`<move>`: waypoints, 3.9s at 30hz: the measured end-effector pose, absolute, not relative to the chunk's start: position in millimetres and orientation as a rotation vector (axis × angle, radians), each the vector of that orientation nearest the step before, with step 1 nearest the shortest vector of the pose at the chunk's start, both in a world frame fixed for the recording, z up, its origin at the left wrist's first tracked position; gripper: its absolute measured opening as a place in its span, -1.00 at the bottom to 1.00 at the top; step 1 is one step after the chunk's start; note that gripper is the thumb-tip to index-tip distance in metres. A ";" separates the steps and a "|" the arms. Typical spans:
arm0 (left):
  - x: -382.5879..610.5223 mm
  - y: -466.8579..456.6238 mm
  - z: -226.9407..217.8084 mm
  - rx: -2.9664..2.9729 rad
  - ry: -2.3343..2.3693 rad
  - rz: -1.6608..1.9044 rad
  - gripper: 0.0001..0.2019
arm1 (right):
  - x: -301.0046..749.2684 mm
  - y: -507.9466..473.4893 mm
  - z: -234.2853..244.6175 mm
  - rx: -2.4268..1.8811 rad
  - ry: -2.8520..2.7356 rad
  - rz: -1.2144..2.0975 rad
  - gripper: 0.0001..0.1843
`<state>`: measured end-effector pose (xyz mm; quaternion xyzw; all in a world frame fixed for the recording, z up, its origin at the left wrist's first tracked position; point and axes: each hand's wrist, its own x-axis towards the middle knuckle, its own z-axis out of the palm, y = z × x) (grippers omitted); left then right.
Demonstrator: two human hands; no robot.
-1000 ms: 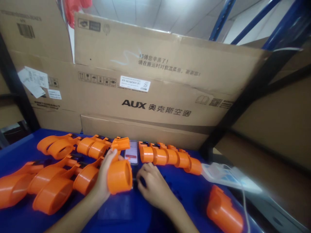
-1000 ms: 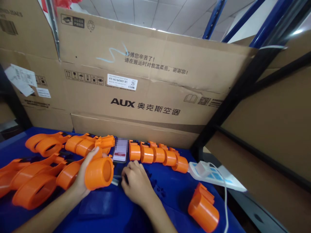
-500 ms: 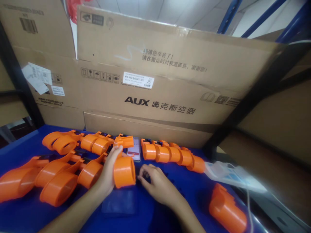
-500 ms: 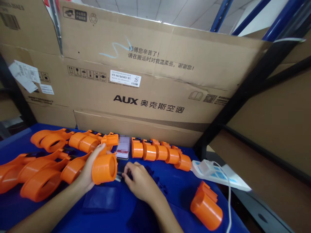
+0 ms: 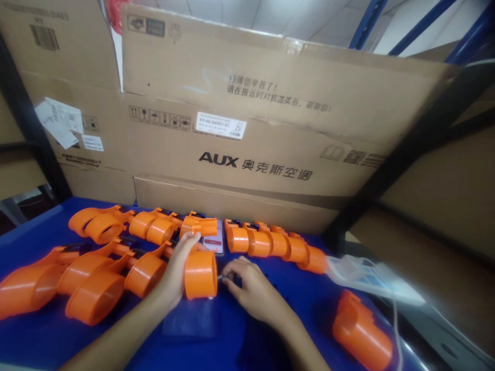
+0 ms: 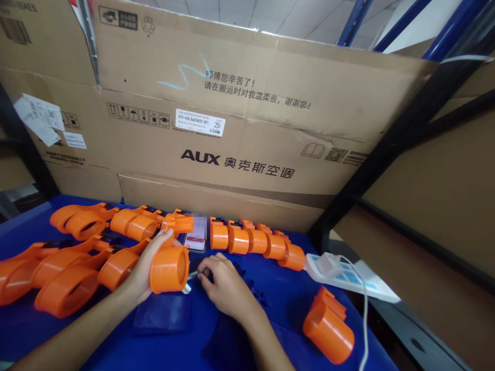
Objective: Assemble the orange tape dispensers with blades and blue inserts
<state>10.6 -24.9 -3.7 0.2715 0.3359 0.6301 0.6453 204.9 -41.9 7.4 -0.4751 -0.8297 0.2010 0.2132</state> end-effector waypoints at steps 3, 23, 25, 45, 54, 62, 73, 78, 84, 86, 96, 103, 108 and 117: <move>10.6 -24.6 -3.3 0.635 0.784 1.440 -0.68 | 207.7 -41.7 9.2 -1.300 -2.317 0.561 -0.91; 18.8 -30.5 -6.3 0.958 0.936 1.268 -0.56 | 226.4 -27.9 12.3 -1.101 -1.298 0.866 -0.66; 19.0 -27.7 -14.5 0.974 0.921 1.245 -0.54 | 225.9 -27.7 12.2 -1.057 -1.233 0.903 -0.68; 22.8 -31.0 -16.8 0.948 0.841 1.208 -0.63 | 220.5 -27.6 7.8 -1.016 -1.213 1.049 -0.72; 23.4 -34.6 -13.9 0.988 0.871 1.254 -0.67 | 217.5 -28.0 8.3 -1.047 -1.372 1.050 -0.71; 20.8 -29.8 -8.4 1.009 0.891 1.214 -0.62 | 221.3 -30.9 6.1 -1.072 -1.492 0.831 -0.75; 16.2 -25.4 -11.0 1.059 0.919 1.208 -0.62 | 222.0 -37.6 12.0 -1.118 -1.578 0.771 -0.71; 9.5 -25.3 -11.5 1.099 0.899 1.178 -0.63 | 224.3 -39.6 15.1 -1.107 -1.602 0.798 -0.69; 8.0 -22.7 -12.0 1.118 0.890 1.130 -0.64 | 223.0 -38.6 14.2 -1.116 -1.611 0.798 -0.70; 9.9 -24.0 -10.1 1.095 0.884 1.134 -0.63 | 221.9 -38.1 14.1 -1.099 -1.587 0.847 -0.68; 11.5 -30.9 0.0 1.134 0.889 1.161 -0.56 | 218.4 -37.9 14.5 -1.087 -1.597 0.825 -0.62; 11.0 -28.6 -9.4 1.288 0.877 1.062 -0.55 | 218.8 -37.1 11.0 -1.079 -1.646 0.883 -0.59; 15.4 -29.5 -10.7 1.310 0.863 1.090 -0.57 | 217.6 -33.5 8.5 -1.051 -1.513 0.916 -0.65; 15.6 -27.6 -10.0 1.139 0.930 1.196 -0.60 | 223.1 -30.9 8.2 -1.104 -1.361 0.853 -0.59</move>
